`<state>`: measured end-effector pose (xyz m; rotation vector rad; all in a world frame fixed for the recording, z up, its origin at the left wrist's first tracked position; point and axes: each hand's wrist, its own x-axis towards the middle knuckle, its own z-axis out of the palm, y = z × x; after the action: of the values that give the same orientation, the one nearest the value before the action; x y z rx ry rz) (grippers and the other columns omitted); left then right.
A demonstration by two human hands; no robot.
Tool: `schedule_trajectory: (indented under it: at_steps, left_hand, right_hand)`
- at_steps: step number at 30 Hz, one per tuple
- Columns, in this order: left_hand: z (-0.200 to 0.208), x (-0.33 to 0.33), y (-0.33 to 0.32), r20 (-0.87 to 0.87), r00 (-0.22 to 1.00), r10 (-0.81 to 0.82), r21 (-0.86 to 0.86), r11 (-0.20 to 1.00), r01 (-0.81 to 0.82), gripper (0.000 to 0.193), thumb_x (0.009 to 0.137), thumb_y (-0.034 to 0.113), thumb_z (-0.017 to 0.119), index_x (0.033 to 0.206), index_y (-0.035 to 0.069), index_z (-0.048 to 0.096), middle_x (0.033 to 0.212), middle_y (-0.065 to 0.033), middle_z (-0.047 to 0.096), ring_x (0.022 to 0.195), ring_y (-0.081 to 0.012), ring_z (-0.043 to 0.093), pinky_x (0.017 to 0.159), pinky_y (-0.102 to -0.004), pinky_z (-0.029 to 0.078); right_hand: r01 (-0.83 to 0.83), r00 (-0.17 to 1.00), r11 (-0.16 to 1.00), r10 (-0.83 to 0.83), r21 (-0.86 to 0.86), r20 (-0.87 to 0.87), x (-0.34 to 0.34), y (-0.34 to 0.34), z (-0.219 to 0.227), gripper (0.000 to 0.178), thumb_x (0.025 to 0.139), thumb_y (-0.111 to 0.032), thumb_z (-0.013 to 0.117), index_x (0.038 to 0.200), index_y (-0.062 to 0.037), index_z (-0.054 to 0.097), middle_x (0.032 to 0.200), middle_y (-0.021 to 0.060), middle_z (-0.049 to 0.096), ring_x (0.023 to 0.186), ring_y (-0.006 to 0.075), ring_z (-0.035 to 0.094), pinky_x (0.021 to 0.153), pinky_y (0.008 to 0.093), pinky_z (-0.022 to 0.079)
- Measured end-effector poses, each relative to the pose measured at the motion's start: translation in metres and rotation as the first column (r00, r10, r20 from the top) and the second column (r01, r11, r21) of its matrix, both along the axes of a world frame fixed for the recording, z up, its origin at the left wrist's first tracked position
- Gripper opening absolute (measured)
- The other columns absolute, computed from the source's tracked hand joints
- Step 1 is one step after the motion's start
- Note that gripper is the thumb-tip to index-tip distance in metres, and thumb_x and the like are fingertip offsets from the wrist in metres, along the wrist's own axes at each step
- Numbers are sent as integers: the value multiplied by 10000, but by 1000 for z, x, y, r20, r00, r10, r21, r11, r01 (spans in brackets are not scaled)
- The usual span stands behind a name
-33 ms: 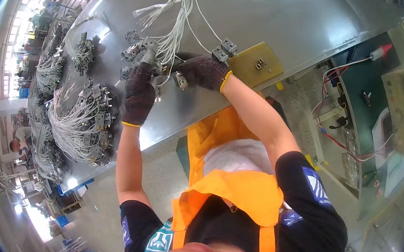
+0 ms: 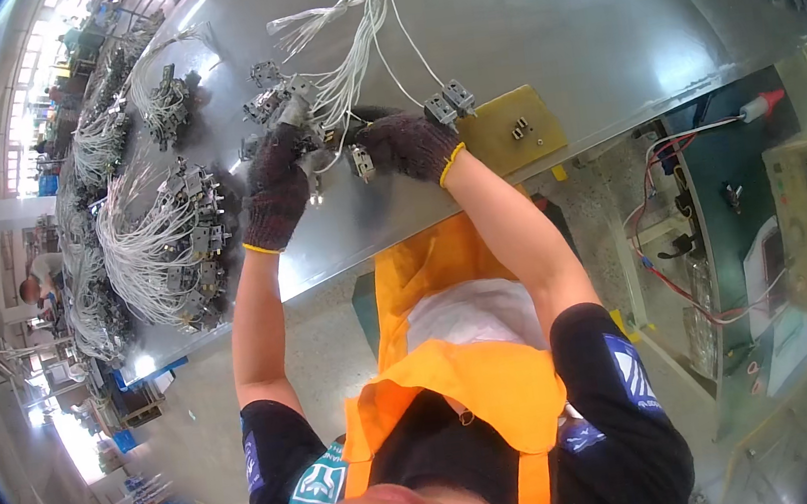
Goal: Assembling or bundling multiple wire harness components at a manufacturing station.
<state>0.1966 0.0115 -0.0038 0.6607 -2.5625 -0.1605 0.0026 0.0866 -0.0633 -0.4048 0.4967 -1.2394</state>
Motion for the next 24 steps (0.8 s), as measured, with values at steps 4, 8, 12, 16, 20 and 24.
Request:
schedule_trajectory:
  at_steps: [4,8,12,16,20,24]
  left_hand:
    - [7,5,1,-107,951,289,603,780,-168,486,888,99,622,1357,66,500,1242,-123,615,1119,-223,592,890,-321,485]
    - [18,9,44,-396,842,367,722,690,39,588,897,323,674,1385,56,485,1284,-105,571,1130,-221,568,941,-389,487]
    - [-28,-6,99,-525,674,520,850,288,441,780,888,395,673,1484,39,316,1364,-129,482,1253,-234,472,1050,-414,402]
    - [-49,-58,135,-531,775,343,735,643,218,750,882,111,674,1495,-2,256,1451,-141,396,1326,-220,396,1083,-348,350]
    - [-65,-70,129,-563,605,563,818,277,504,707,864,31,671,1470,-8,310,1444,-145,419,1289,-223,445,1081,-340,352]
    - [-75,-61,106,-405,914,35,711,641,290,680,863,62,697,1452,-8,365,1411,-109,483,1287,-185,448,1078,-330,357]
  right_hand:
    - [-26,997,1000,26,-1,71,-5,4,-2,491,917,-66,556,1389,-8,435,923,50,655,649,102,626,503,170,484]
    - [102,995,994,-102,-40,1,-5,8,-35,451,908,-99,606,1336,-4,499,922,40,664,665,54,593,553,175,483]
    - [176,971,983,-164,54,-173,-9,21,-43,433,896,-141,652,1298,-23,548,871,17,652,628,-9,503,509,148,399]
    - [296,881,953,-248,61,-403,-1,36,-24,476,861,-186,692,1288,-32,548,988,69,636,829,104,595,697,254,505]
    - [123,66,942,-321,-311,-945,-32,48,-55,454,877,-249,638,1264,-28,553,1153,122,625,993,198,617,827,311,509]
    - [113,302,964,-265,-241,-916,-80,73,-2,367,886,-260,615,1207,-83,606,1052,94,644,703,147,624,634,283,512]
